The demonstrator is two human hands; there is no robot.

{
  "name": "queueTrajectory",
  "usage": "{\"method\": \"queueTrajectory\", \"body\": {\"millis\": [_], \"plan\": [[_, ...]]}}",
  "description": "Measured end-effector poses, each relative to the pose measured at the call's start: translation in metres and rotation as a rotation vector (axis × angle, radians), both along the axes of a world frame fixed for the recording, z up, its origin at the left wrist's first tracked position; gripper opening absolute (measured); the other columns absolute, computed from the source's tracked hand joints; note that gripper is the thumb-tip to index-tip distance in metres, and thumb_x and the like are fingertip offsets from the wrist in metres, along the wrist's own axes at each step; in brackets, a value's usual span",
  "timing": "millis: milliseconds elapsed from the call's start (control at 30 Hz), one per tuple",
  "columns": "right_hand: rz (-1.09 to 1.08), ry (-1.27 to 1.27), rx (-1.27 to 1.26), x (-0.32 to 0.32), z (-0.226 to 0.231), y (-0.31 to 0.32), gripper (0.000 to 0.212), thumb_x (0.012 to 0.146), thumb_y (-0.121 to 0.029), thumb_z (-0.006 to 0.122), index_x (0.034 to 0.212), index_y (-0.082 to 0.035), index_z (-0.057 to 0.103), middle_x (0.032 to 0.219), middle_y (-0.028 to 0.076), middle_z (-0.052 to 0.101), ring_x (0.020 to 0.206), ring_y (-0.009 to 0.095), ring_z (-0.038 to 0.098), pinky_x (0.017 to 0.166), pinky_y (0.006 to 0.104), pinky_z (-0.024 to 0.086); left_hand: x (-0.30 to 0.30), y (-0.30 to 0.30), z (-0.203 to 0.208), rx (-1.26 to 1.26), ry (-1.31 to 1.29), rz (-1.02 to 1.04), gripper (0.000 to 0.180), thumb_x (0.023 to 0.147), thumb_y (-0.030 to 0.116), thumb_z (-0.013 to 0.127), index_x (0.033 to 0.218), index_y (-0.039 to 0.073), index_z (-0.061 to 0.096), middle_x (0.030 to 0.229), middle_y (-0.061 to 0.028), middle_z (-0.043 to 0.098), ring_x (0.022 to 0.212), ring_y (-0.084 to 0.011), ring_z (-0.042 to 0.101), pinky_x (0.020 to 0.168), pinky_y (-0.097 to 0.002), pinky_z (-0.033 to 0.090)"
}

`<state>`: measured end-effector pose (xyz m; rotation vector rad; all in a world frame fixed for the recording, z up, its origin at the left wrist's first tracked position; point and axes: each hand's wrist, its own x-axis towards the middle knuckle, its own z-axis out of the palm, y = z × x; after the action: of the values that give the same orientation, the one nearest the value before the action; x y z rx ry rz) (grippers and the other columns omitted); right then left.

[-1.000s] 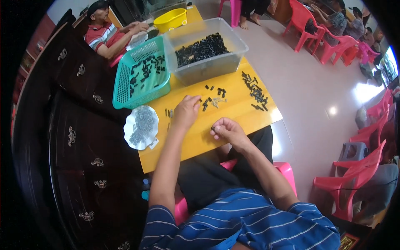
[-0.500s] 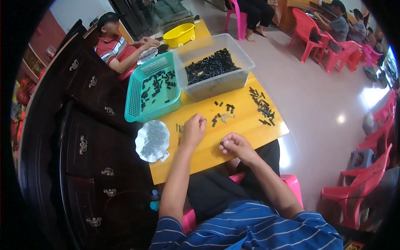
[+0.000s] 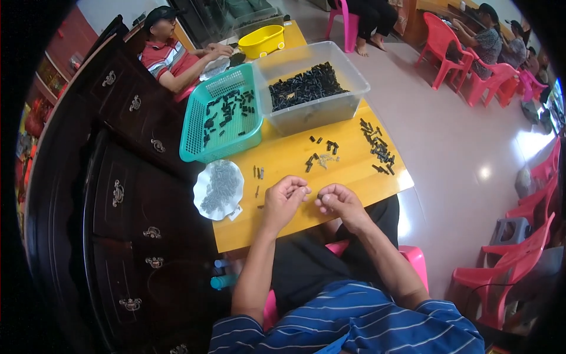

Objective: The person assembles small black plastic components by hand.

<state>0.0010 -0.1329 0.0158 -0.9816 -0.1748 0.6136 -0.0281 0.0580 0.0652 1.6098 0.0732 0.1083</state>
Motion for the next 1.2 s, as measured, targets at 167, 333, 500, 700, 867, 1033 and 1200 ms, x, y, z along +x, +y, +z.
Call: {"method": "queueTrajectory", "body": {"millis": [167,333,500,700,867,1033,1200], "plan": [[0.005,-0.015,0.015,-0.007,0.013,0.001,0.011,0.099,-0.013,0.060,0.107,-0.005,0.060,0.096,0.005,0.070,0.079,0.008,0.062,0.075,0.0216,0.052,-0.006,0.002,-0.005,0.137,-0.079,-0.044,0.009,0.090,0.001,0.066,0.098,-0.003,0.069,0.085,-0.0038,0.070,0.077,-0.0070,0.065,0.068,-0.0209,0.052],[-0.015,-0.088,0.026,-0.010,0.017,0.002,0.010,0.099,-0.013,0.060,0.105,-0.005,0.060,0.096,0.005,0.070,0.080,0.008,0.062,0.076,0.0218,0.052,-0.015,-0.007,0.006,0.027,-0.062,-0.093,0.010,0.090,-0.001,0.066,0.099,-0.003,0.070,0.083,-0.0032,0.070,0.075,-0.0070,0.066,0.067,-0.0208,0.052],[-0.032,-0.086,0.010,-0.013,0.016,0.002,0.010,0.099,-0.012,0.060,0.104,-0.004,0.060,0.095,0.005,0.070,0.079,0.009,0.062,0.076,0.0220,0.052,-0.017,-0.006,0.007,0.142,-0.057,-0.098,0.011,0.090,0.000,0.066,0.101,-0.002,0.069,0.083,-0.0002,0.067,0.073,-0.0053,0.062,0.067,-0.0196,0.051],[-0.043,-0.099,0.001,-0.011,0.026,0.000,0.009,0.098,-0.012,0.060,0.102,-0.004,0.060,0.094,0.005,0.070,0.077,0.009,0.062,0.073,0.0215,0.052,-0.014,-0.005,0.012,0.071,-0.066,-0.117,0.011,0.092,0.002,0.064,0.101,-0.003,0.069,0.082,-0.0014,0.068,0.072,-0.0060,0.063,0.066,-0.0200,0.052],[-0.014,-0.032,0.055,-0.012,0.027,-0.001,0.011,0.099,-0.014,0.060,0.103,-0.004,0.059,0.094,0.005,0.069,0.076,0.009,0.062,0.072,0.0208,0.052,-0.014,-0.007,0.013,-0.002,-0.033,-0.113,0.011,0.093,0.001,0.063,0.101,-0.003,0.068,0.081,-0.0011,0.067,0.072,-0.0055,0.062,0.066,-0.0196,0.051],[-0.033,-0.043,0.059,-0.014,0.025,-0.001,0.010,0.099,-0.012,0.060,0.103,-0.004,0.059,0.094,0.006,0.069,0.077,0.009,0.062,0.072,0.0212,0.052,-0.016,-0.008,0.013,-0.009,-0.033,-0.119,0.011,0.093,0.001,0.063,0.102,-0.003,0.068,0.083,-0.0012,0.068,0.072,-0.0059,0.063,0.067,-0.0196,0.052],[-0.082,-0.123,0.035,-0.016,0.023,0.002,0.008,0.098,-0.010,0.060,0.103,-0.003,0.060,0.095,0.007,0.070,0.078,0.009,0.063,0.073,0.0216,0.052,-0.018,-0.013,0.017,0.131,-0.087,-0.047,0.007,0.090,0.000,0.065,0.095,-0.003,0.070,0.081,-0.0053,0.070,0.074,-0.0094,0.066,0.067,-0.0230,0.053]]}}
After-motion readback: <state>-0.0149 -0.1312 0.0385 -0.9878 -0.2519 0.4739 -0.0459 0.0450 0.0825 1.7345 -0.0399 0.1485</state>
